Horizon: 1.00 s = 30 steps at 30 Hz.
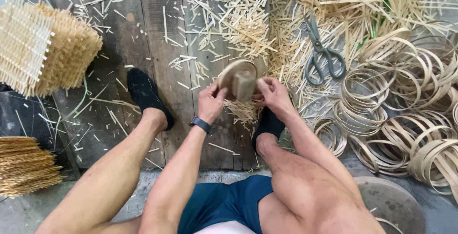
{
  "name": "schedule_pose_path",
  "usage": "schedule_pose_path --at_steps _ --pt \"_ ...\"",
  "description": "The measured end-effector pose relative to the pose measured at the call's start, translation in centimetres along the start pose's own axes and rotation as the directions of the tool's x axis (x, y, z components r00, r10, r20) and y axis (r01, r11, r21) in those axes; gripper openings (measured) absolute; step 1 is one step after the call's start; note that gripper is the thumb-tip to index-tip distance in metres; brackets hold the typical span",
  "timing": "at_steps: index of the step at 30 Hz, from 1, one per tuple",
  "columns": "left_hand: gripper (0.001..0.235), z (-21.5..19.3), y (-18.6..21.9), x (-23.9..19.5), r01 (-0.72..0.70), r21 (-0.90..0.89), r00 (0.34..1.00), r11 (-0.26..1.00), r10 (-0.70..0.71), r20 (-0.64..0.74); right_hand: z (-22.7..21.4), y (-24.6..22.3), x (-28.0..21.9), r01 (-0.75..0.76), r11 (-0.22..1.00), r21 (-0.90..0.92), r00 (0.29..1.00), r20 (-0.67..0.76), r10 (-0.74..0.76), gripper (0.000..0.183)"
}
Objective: The person sits on the floor and repeatedly assembles small woven bamboo bases. They place a pre-woven square mat onto a circular bamboo ring, press it down, and trim the excess mat edges using shears. The finished units are stacked to the left.
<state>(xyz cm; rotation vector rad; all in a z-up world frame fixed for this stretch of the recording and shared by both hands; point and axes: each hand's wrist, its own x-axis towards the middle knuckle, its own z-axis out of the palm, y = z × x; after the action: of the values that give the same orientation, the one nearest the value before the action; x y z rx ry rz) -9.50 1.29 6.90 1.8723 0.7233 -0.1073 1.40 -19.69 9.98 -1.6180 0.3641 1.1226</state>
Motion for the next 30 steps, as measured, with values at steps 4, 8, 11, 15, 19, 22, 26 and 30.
schedule_pose_path --at_steps 4,8,11,15,19,22,26,30 --pt "0.039 -0.2 4.7 -0.6 -0.406 -0.090 0.910 0.910 0.411 0.055 1.2 -1.5 -1.5 0.414 0.757 -0.506 0.869 -0.027 -0.494 0.080" --pt "0.047 2.3 7.5 -0.5 -0.165 -0.158 0.981 0.973 0.178 0.072 2.0 -0.6 -1.4 0.277 0.870 -0.408 0.937 -0.085 -0.338 0.064" --pt "0.053 2.8 6.6 0.2 -0.149 -0.074 0.984 0.986 0.155 0.085 2.3 0.2 -0.8 0.311 0.865 -0.393 0.917 -0.115 -0.382 0.057" --pt "0.051 3.1 2.0 2.0 -0.325 -0.108 0.945 0.939 0.326 -0.010 0.9 0.3 -0.1 0.386 0.828 -0.406 0.900 -0.029 -0.434 0.054" --pt "0.053 2.1 -5.2 7.1 0.119 -0.300 0.982 0.947 -0.156 -0.105 -1.6 1.2 -0.5 0.437 0.866 -0.243 0.892 -0.004 -0.451 0.048" --pt "0.052 -1.4 -9.5 11.2 0.197 -0.296 0.949 0.935 -0.258 -0.183 -2.7 2.5 -0.9 0.444 0.895 0.050 0.896 -0.004 -0.444 0.047" --pt "0.046 -7.6 -7.7 18.0 0.137 -0.522 0.949 0.842 -0.263 -0.175 -3.1 4.2 -1.1 0.394 0.911 -0.120 0.914 -0.048 -0.402 0.042" --pt "0.040 -13.1 -0.1 23.2 -0.142 -0.887 0.920 0.439 -0.273 -0.282 -2.4 4.6 -1.2 0.377 0.924 -0.067 0.924 -0.043 -0.381 0.043"
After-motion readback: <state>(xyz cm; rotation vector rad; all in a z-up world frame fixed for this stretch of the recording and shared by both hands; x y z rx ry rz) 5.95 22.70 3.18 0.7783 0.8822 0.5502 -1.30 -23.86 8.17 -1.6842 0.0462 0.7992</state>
